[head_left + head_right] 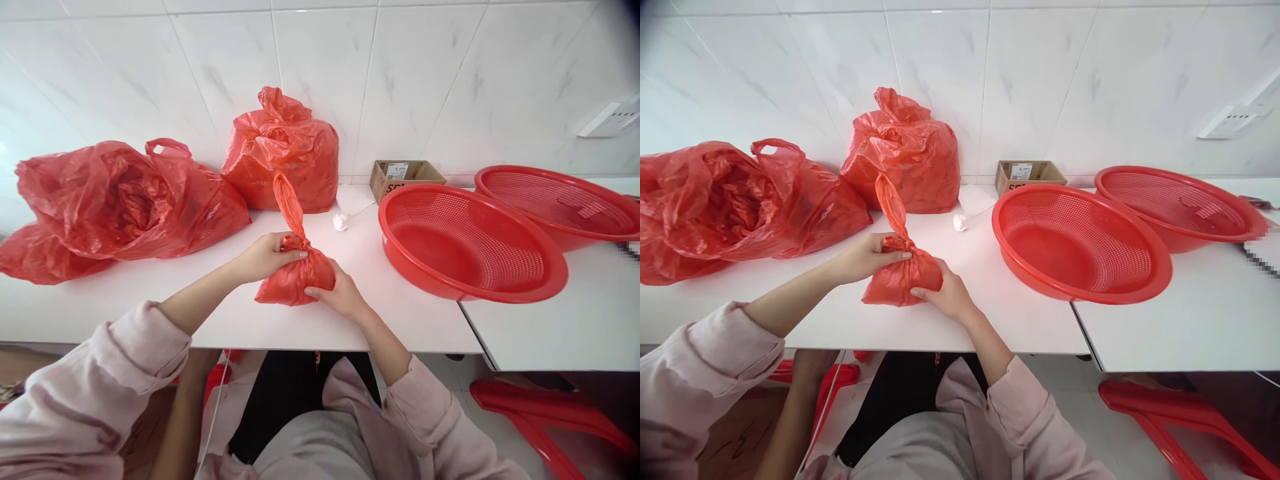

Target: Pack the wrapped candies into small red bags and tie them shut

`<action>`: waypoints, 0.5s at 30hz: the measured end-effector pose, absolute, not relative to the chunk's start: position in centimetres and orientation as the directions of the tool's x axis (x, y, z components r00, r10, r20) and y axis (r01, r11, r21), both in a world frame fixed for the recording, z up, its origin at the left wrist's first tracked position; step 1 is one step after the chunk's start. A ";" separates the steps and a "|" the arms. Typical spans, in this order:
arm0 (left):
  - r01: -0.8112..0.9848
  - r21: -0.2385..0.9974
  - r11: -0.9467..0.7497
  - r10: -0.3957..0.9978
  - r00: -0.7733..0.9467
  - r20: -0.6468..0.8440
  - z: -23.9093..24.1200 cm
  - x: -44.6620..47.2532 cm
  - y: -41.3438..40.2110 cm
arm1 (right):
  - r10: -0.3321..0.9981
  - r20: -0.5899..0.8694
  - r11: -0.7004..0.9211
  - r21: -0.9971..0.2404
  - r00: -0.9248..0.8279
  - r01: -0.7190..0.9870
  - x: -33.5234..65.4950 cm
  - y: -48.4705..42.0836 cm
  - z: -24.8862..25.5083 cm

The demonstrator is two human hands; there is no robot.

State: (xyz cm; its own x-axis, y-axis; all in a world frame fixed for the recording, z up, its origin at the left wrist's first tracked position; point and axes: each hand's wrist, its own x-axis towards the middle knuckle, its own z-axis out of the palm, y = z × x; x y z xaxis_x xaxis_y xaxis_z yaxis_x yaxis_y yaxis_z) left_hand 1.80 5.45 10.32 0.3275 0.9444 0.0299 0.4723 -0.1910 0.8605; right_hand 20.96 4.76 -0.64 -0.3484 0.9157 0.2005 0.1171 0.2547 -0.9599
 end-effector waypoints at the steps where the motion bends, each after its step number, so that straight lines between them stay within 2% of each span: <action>1: 0.473 0.860 -0.194 0.949 0.313 0.042 10.2 1.8 5.6 | 0.913 0.149 0.195 -0.977 -0.379 0.085 20.9 5.0 -1.0; 4: 0.491 0.847 -0.204 0.960 0.270 0.076 9.5 1.8 6.1 | 0.907 0.076 0.095 -0.995 -0.414 0.026 21.0 5.4 -1.7; 10: 0.535 0.818 -0.211 0.968 0.233 0.098 8.5 2.3 6.8 | 0.935 0.114 0.126 -0.992 -0.337 0.012 21.3 5.3 -1.9; 15: 0.623 0.759 -0.190 0.982 0.132 0.138 11.6 0.4 5.9 | 0.948 0.111 0.136 -0.988 -0.300 0.066 21.8 5.0 -1.9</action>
